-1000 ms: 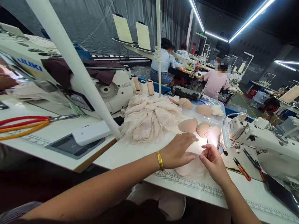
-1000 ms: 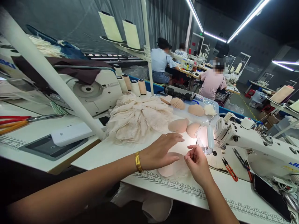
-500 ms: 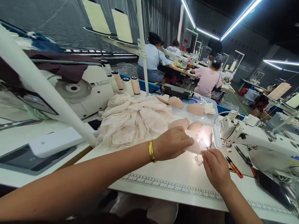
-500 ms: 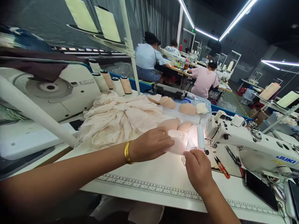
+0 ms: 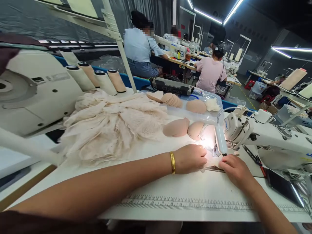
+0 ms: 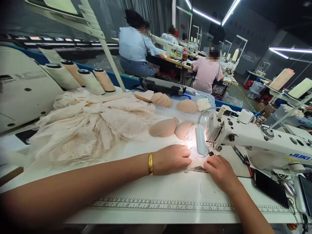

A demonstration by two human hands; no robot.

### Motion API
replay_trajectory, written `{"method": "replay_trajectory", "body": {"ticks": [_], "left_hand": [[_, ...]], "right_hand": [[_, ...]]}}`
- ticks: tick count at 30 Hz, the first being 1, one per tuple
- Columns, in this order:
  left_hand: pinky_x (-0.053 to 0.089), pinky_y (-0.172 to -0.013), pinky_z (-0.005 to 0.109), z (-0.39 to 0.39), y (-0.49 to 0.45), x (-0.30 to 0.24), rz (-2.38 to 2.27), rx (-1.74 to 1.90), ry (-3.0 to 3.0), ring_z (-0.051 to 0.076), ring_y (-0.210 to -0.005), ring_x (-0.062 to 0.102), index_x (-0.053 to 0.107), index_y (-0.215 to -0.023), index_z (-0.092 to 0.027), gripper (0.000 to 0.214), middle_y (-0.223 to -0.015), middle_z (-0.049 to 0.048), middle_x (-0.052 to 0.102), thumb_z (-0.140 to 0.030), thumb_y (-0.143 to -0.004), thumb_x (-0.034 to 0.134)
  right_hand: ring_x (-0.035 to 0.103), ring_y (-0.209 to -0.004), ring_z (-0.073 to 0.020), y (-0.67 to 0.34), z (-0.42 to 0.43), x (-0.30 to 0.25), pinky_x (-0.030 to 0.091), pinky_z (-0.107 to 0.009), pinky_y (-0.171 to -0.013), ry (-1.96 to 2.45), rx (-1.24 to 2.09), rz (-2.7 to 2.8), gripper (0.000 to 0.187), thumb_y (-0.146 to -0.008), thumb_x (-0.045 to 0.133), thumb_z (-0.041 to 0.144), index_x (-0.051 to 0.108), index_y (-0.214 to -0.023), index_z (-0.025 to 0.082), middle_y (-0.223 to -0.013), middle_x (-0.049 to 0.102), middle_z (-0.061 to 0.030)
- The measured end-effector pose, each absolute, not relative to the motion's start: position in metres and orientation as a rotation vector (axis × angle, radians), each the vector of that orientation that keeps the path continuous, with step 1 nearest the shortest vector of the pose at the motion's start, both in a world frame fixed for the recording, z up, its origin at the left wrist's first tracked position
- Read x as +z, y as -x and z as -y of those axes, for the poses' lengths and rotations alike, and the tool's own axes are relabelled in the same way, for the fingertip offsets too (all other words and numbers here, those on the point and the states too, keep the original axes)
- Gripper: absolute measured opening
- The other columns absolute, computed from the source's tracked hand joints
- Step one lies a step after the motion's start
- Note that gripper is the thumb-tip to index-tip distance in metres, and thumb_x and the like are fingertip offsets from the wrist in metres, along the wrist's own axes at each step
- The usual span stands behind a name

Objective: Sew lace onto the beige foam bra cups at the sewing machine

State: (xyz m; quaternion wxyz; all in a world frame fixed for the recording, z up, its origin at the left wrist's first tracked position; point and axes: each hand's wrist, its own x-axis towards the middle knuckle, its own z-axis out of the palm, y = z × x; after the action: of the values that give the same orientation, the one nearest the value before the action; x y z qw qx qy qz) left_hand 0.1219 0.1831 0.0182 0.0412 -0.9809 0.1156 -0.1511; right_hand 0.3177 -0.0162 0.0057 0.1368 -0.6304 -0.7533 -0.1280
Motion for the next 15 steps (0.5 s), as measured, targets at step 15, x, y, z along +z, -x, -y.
{"method": "replay_trajectory", "body": {"ticks": [15], "left_hand": [[0.044,-0.072,0.034,-0.182,-0.117,0.007,-0.396,-0.566,3.154,0.021,-0.078,0.053,0.062,-0.087,-0.018,0.012,-0.089,0.0049,0.064,-0.024,-0.097,0.058]], "right_hand": [[0.066,-0.070,-0.0227,-0.302,0.055,0.003,0.046,-0.031,-0.062,2.293,-0.069,1.524,0.031,-0.110,0.026,0.040,0.052,-0.107,0.024,-0.080,0.069,-0.0040]]}}
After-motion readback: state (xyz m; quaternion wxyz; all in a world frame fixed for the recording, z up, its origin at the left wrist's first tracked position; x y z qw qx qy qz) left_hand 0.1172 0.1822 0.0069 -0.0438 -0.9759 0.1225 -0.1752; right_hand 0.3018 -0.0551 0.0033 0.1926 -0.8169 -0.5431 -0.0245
